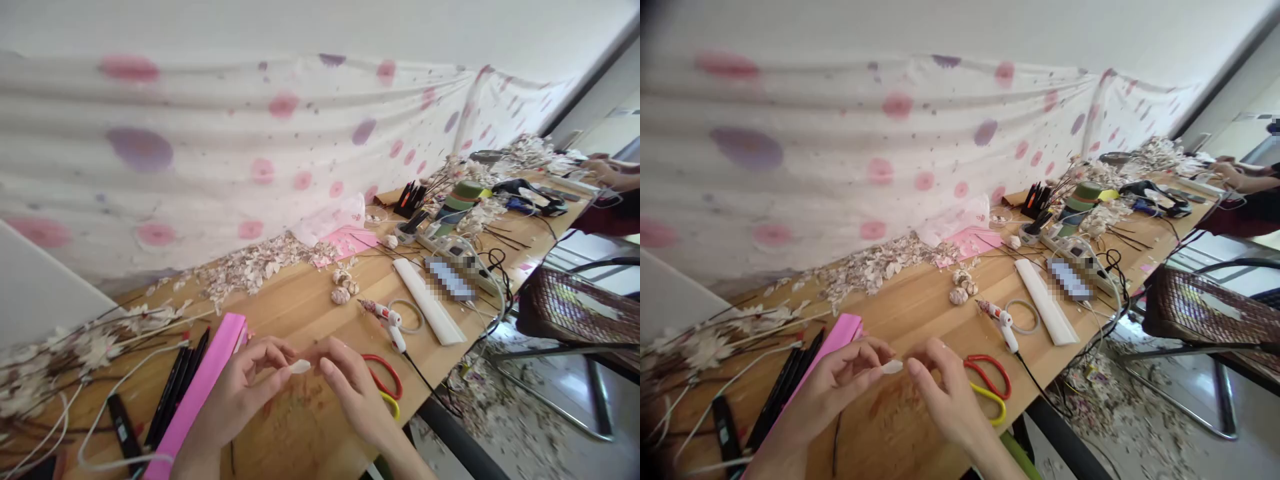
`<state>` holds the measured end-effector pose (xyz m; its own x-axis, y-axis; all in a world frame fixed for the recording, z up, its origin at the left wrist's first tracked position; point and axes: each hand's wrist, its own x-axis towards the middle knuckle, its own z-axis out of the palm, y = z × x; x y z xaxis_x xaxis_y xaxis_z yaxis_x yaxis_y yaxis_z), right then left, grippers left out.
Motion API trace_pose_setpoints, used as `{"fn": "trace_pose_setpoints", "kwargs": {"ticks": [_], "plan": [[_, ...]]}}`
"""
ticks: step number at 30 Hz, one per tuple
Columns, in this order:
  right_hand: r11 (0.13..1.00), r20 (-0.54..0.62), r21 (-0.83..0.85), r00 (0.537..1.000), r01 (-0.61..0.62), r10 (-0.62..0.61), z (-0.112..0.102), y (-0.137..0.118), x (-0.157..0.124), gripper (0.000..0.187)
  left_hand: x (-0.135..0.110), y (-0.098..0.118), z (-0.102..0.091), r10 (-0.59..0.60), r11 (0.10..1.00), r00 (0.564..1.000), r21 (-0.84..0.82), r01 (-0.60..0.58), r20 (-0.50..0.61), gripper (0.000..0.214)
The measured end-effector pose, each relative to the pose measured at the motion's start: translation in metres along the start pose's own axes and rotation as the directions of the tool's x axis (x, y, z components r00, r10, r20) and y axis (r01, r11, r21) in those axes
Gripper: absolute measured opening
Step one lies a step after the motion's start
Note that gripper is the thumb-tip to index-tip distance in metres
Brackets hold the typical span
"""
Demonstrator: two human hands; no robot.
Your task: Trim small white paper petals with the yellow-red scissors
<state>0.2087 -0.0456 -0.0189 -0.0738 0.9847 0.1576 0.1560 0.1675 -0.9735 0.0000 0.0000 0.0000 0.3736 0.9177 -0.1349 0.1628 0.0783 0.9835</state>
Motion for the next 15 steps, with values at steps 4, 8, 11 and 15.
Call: {"fn": "trace_pose_setpoints", "kwargs": {"ticks": [4, 8, 11, 15], "plan": [[0.994, 0.103, 0.105, 0.994, -0.043, 0.032, 0.033, -0.014, 0.006, 0.053, -0.026, 0.001, -0.010, -0.044, 0.997, 0.999, 0.068, 0.044, 0.005, 0.023], [0.981, 0.044, 0.175, 0.996, -0.086, 0.079, 0.055, -0.012, -0.002, 0.046, -0.047, -0.002, -0.011, -0.098, 0.993, 0.992, -0.075, 0.092, -0.080, 0.028], [0.972, -0.051, 0.205, 0.991, -0.112, 0.124, 0.067, -0.008, -0.007, 0.041, -0.059, -0.009, 0.002, -0.163, 0.950, 0.963, -0.299, 0.094, -0.214, 0.039], [0.970, -0.110, 0.206, 0.982, -0.129, 0.153, 0.083, -0.003, -0.012, 0.042, -0.063, -0.025, 0.022, -0.167, 0.912, 0.904, -0.410, -0.011, -0.394, 0.036]]}}
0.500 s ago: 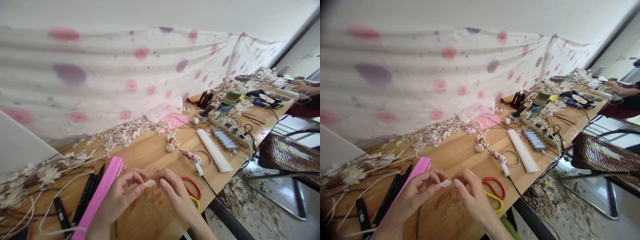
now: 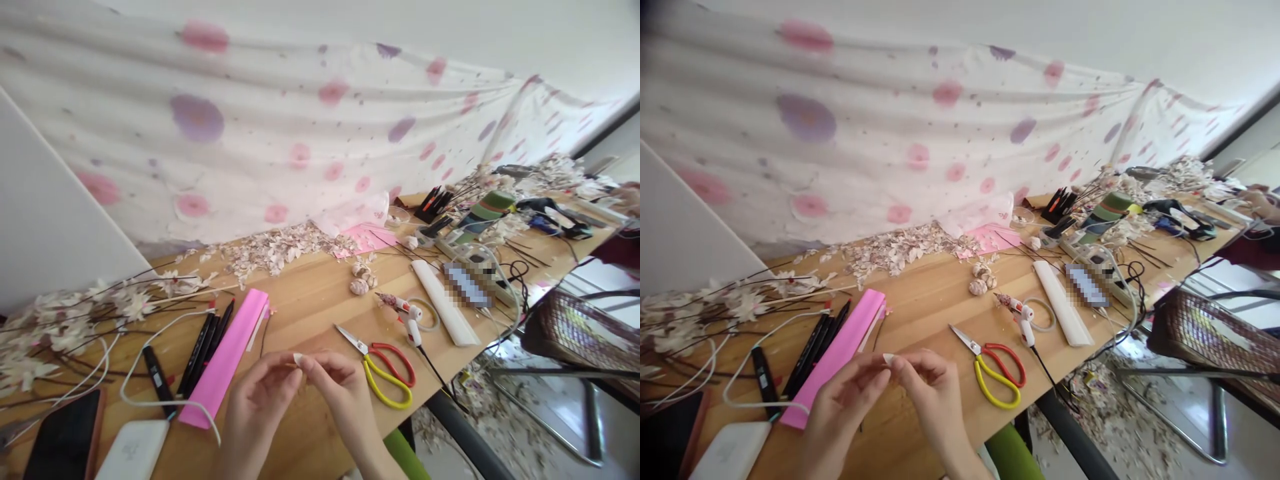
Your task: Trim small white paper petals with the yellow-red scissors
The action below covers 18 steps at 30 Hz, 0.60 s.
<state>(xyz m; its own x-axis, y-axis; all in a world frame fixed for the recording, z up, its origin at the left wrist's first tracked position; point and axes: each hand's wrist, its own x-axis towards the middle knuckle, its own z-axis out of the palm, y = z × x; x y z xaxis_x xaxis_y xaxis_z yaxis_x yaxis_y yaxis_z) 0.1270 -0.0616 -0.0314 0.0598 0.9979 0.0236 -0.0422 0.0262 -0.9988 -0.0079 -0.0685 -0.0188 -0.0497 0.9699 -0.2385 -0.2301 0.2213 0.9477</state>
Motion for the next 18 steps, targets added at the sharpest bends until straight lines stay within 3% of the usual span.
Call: {"fn": "trace_pose_setpoints", "kwargs": {"ticks": [4, 7, 11, 15, 18], "plan": [[0.996, 0.027, -0.078, 0.999, 0.036, -0.034, 0.007, 0.002, -0.006, 0.047, 0.005, -0.013, -0.002, 0.044, 0.998, 0.999, -0.041, -0.044, 0.002, 0.027], [0.973, 0.037, -0.207, 0.995, 0.100, -0.094, -0.005, 0.003, -0.010, 0.050, 0.010, -0.017, -0.006, 0.014, 0.995, 1.000, -0.098, -0.011, 0.026, 0.029], [0.886, -0.040, -0.443, 0.984, 0.138, -0.174, -0.054, 0.013, -0.014, 0.034, 0.014, -0.025, -0.009, -0.063, 0.993, 0.997, -0.105, 0.058, -0.043, 0.034], [0.780, -0.123, -0.626, 0.984, 0.027, -0.133, -0.109, 0.035, -0.024, 0.023, 0.018, -0.029, -0.011, -0.187, 0.973, 0.978, -0.157, 0.171, -0.090, 0.042], [0.679, -0.147, -0.732, 0.985, -0.048, -0.088, -0.136, 0.055, -0.028, 0.021, 0.018, -0.027, -0.009, -0.233, 0.950, 0.970, -0.229, 0.212, -0.067, 0.038]]}}
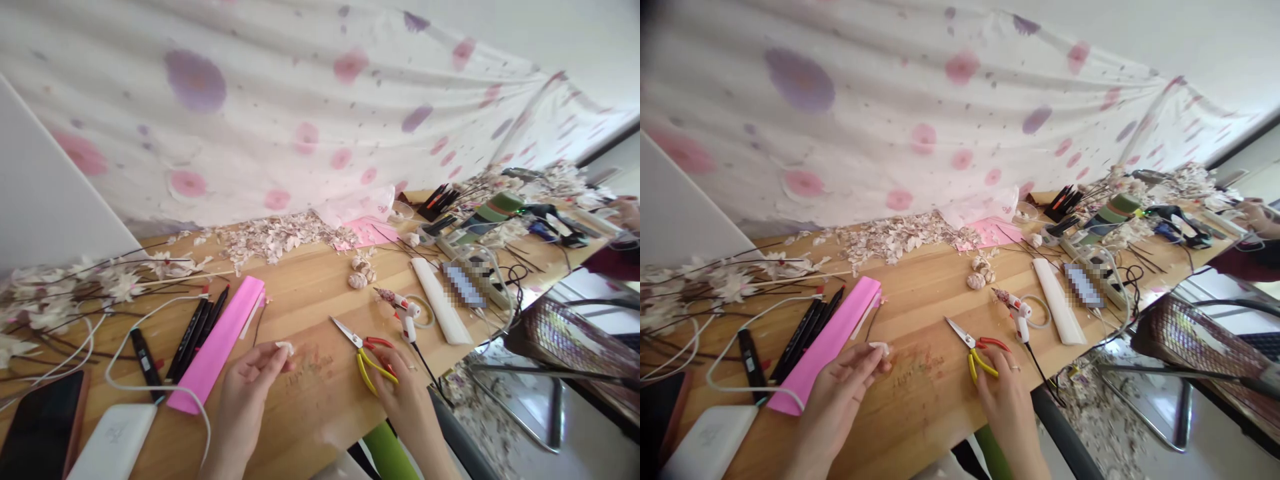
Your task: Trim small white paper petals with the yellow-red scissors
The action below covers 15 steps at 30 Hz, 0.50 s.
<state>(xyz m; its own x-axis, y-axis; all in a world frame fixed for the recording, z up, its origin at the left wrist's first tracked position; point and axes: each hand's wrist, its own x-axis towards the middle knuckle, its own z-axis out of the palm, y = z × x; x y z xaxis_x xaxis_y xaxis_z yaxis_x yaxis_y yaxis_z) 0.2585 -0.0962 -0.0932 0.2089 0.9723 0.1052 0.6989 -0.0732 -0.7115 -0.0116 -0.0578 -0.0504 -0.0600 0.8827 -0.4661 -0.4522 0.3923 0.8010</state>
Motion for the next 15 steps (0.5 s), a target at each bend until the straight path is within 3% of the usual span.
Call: {"fn": "trace_pose_setpoints", "kwargs": {"ticks": [4, 8, 13, 15], "plan": [[0.988, 0.051, -0.143, 0.996, -0.063, 0.071, 0.004, 0.027, 0.010, 0.021, -0.003, 0.002, 0.004, -0.029, 0.998, 1.000, -0.061, 0.029, -0.007, 0.036], [0.976, 0.113, -0.183, 0.984, -0.116, 0.138, 0.000, 0.029, 0.028, 0.018, -0.004, 0.001, 0.004, -0.018, 0.997, 1.000, -0.081, 0.018, -0.002, 0.036], [0.995, 0.275, -0.002, 0.956, -0.102, 0.099, -0.006, 0.006, 0.021, 0.021, -0.007, 0.004, 0.002, -0.044, 0.992, 0.999, -0.115, 0.046, 0.019, 0.033], [0.983, 0.359, 0.150, 0.932, -0.103, 0.043, -0.002, -0.005, 0.005, 0.034, -0.010, 0.008, 0.005, -0.047, 0.990, 0.998, -0.132, 0.053, 0.048, 0.032]]}}
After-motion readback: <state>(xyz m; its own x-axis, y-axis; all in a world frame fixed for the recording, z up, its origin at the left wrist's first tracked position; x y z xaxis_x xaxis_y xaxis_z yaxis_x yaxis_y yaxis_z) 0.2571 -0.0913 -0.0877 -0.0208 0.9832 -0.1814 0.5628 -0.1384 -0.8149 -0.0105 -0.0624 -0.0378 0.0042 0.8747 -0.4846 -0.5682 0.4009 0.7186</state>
